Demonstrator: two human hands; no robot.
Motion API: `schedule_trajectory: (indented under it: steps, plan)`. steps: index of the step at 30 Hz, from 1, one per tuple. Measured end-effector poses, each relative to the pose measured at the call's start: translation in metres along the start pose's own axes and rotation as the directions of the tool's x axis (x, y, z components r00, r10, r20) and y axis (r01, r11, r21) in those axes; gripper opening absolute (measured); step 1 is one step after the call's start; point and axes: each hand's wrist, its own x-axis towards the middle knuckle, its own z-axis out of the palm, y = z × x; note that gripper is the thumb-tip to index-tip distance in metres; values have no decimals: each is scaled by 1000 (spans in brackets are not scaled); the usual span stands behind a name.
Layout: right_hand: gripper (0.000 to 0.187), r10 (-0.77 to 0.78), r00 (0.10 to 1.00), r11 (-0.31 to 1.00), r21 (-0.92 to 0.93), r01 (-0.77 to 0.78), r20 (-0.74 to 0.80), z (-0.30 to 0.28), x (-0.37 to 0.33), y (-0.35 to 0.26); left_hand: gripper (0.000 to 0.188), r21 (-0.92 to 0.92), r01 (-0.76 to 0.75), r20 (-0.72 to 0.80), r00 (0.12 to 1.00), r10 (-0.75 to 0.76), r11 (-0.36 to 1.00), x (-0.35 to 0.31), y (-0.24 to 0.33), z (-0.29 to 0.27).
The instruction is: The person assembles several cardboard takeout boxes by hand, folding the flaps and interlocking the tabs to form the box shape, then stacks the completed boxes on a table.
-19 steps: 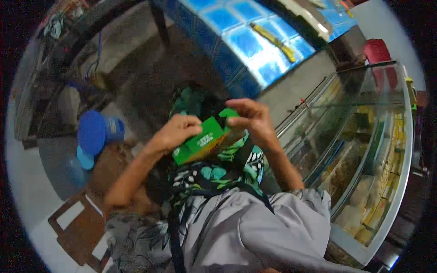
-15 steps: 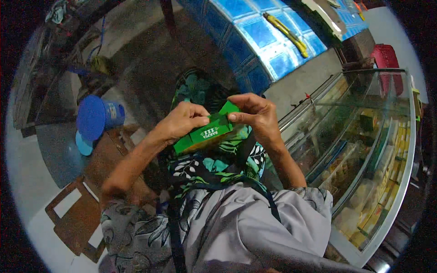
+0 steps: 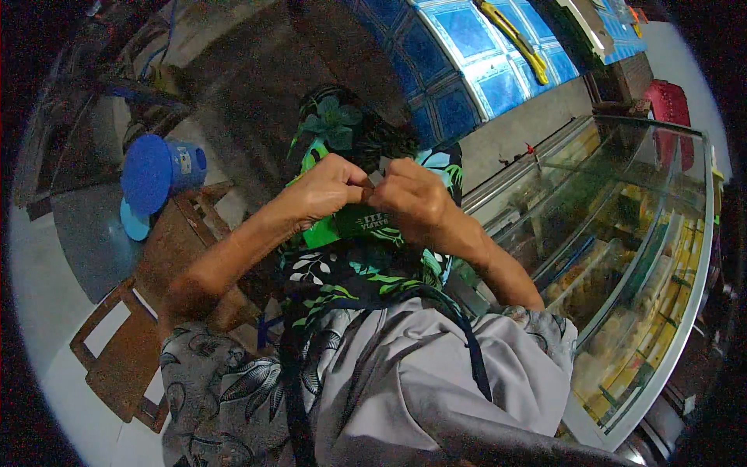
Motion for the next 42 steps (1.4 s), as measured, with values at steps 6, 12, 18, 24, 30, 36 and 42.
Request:
schedule_trajectory:
  steps: [6,12,18,24,30,36,42]
  plan:
    - [21,-5,997,1000,-9,5,72,2,-3,-3,9,-14,-40,43,998,41,999,7,-21,2]
    - [15,93,995,994,63,-94,26,-2,-6,-3,20,-130,-23,8,1000,24,991,2,-18,12]
    - [14,215,975,946,235,-224,64,5,-14,-1,21,271,-185,100,982,163,945,-6,-16,8]
    - [35,692,722,688,296,-662,6,-15,-9,21,11,470,-529,107,829,550,706,-76,21,41]
    - [63,740,501,334,403,-852,448,6,-20,27,13,680,-550,212,781,588,485,-91,20,38]
    - [40,369,856,927,78,-366,-363,21,6,22,19,636,-314,-282,755,591,705,-53,-20,23]
    - [46,-135,916,966,-254,37,-377,49,14,20,17,-560,-464,-616,787,29,687,-16,-13,26]
